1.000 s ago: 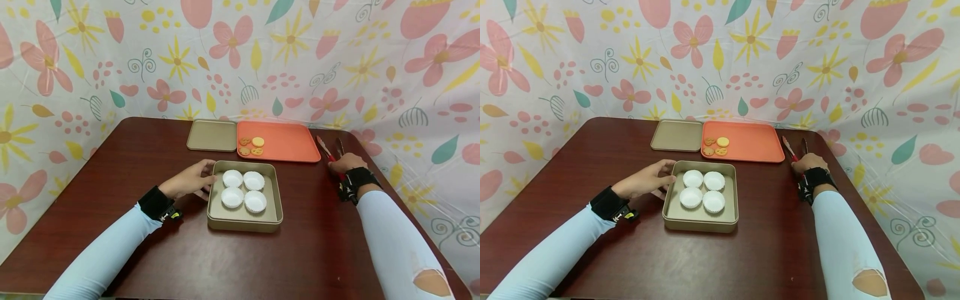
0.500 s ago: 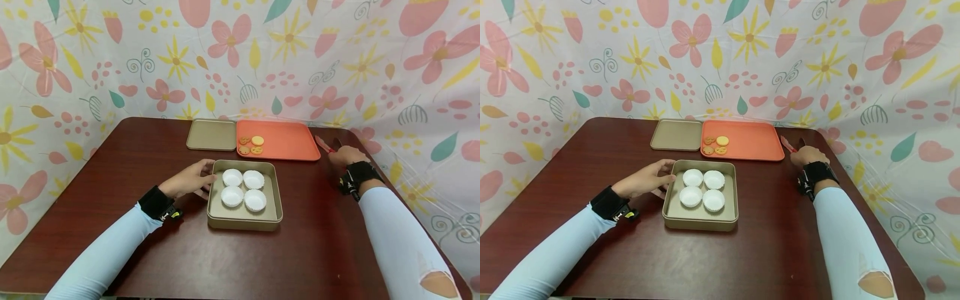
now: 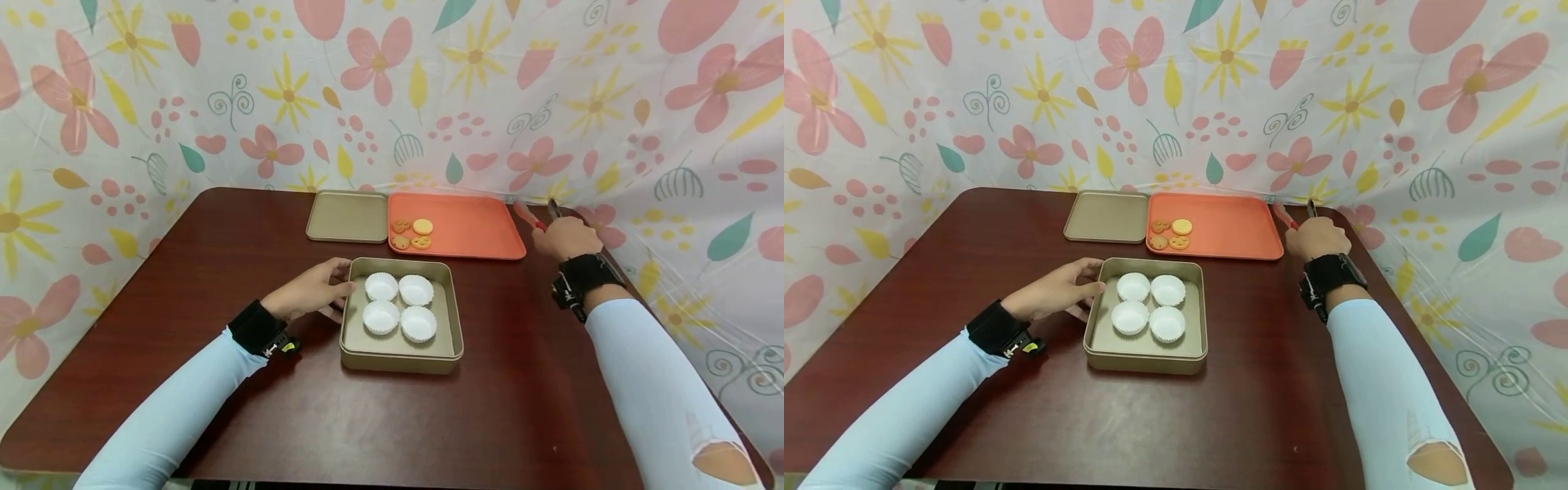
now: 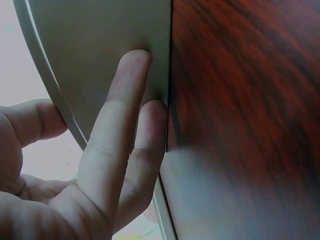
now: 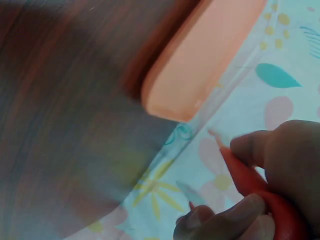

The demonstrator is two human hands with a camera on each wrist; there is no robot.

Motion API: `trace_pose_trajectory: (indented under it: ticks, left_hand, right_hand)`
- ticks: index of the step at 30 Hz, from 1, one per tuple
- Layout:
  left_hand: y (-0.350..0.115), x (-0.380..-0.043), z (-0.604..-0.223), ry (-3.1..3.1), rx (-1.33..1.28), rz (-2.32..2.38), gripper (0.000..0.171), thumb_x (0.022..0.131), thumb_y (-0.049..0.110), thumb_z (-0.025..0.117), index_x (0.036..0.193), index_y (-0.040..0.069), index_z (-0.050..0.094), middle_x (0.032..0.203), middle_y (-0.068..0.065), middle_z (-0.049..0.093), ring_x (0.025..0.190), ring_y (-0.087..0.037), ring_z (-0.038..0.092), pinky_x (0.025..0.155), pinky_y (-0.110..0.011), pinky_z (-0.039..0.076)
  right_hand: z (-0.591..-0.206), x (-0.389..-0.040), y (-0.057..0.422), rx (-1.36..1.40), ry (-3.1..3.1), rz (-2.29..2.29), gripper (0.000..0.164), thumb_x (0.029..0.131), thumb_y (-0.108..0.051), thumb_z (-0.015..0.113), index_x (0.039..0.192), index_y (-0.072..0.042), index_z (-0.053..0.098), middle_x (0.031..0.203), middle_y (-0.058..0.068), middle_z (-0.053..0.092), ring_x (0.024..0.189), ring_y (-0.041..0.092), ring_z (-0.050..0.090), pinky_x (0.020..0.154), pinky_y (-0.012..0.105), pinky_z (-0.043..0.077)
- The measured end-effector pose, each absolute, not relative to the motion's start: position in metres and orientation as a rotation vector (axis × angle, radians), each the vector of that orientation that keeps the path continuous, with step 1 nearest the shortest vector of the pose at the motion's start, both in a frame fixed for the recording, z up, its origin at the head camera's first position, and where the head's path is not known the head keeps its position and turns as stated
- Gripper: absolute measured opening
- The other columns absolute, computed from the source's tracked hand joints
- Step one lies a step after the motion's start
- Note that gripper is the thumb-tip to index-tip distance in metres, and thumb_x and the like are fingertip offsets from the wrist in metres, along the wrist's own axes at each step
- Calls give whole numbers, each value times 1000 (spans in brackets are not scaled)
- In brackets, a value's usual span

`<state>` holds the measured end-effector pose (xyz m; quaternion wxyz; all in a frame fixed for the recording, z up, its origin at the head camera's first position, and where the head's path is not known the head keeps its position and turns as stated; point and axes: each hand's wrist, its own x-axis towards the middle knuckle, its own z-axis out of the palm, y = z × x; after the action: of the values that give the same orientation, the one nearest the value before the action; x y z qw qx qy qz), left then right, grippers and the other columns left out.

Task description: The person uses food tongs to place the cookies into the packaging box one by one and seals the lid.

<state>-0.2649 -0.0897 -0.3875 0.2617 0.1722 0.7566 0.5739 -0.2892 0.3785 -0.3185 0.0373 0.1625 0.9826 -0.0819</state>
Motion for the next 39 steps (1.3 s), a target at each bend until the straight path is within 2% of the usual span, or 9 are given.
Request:
trace_pose_trajectory:
  ticks: [5, 8, 10, 16, 20, 26, 32, 39]
  left_hand:
    - [-90, -265, -386, 2036, 482, 1549, 60, 108, 12, 53, 159, 4, 23, 145, -25, 40, 101, -40, 63, 76, -47, 65]
    - [-91, -265, -386, 2033, 481, 1552, 59, 108, 12, 53, 159, 3, 22, 146, -25, 39, 101, -41, 63, 76, -47, 65]
    - [-91, -265, -386, 2034, 483, 1553, 59, 108, 12, 53, 159, 3, 23, 146, -26, 40, 102, -41, 63, 76, -47, 65]
    - [-91, -265, -384, 2044, 475, 1546, 58, 108, 12, 53, 159, 4, 24, 144, -25, 41, 102, -41, 63, 76, -48, 65]
    - [-91, -265, -384, 2046, 475, 1546, 59, 108, 12, 53, 158, 4, 23, 144, -25, 41, 101, -41, 63, 76, -48, 65]
    - [-91, -265, -384, 2042, 473, 1548, 59, 108, 12, 53, 158, 4, 23, 145, -25, 40, 102, -42, 62, 76, -47, 65]
    - [-91, -265, -383, 2039, 471, 1547, 57, 109, 11, 52, 158, 4, 24, 145, -25, 40, 102, -43, 62, 76, -48, 65]
    - [-90, -265, -384, 2040, 453, 1547, 59, 108, 12, 53, 159, 6, 24, 144, -24, 41, 100, -40, 62, 75, -47, 65]
  right_hand:
    - [-318, -294, 365, 535, 3023, -245, 82, 102, -65, 33, 110, 9, 67, 110, 37, 57, 85, 47, 58, 58, 48, 52]
    - [-317, -296, 357, 520, 3047, -243, 77, 103, -63, 35, 101, 6, 69, 106, 34, 58, 78, 43, 59, 55, 45, 51]
    - [-315, -295, 352, 504, 3061, -246, 74, 104, -60, 37, 96, 5, 70, 105, 35, 58, 77, 43, 59, 55, 45, 51]
    - [-309, -295, 341, 455, 3107, -228, 71, 105, -55, 42, 104, 11, 68, 106, 39, 59, 81, 50, 61, 56, 49, 54]
    - [-308, -295, 334, 403, 3127, -214, 70, 104, -56, 42, 92, 7, 69, 91, 32, 64, 73, 46, 62, 52, 47, 53]
    - [-309, -296, 323, 353, 3150, -239, 67, 102, -57, 46, 85, 4, 67, 76, 21, 61, 66, 41, 62, 48, 44, 52]
    - [-308, -296, 309, 301, 3177, -229, 65, 102, -57, 48, 86, 4, 64, 78, 21, 58, 66, 40, 61, 47, 43, 51]
    - [-308, -295, 292, 239, 3187, -215, 62, 103, -56, 48, 72, -3, 59, 70, 13, 50, 62, 35, 56, 46, 38, 44]
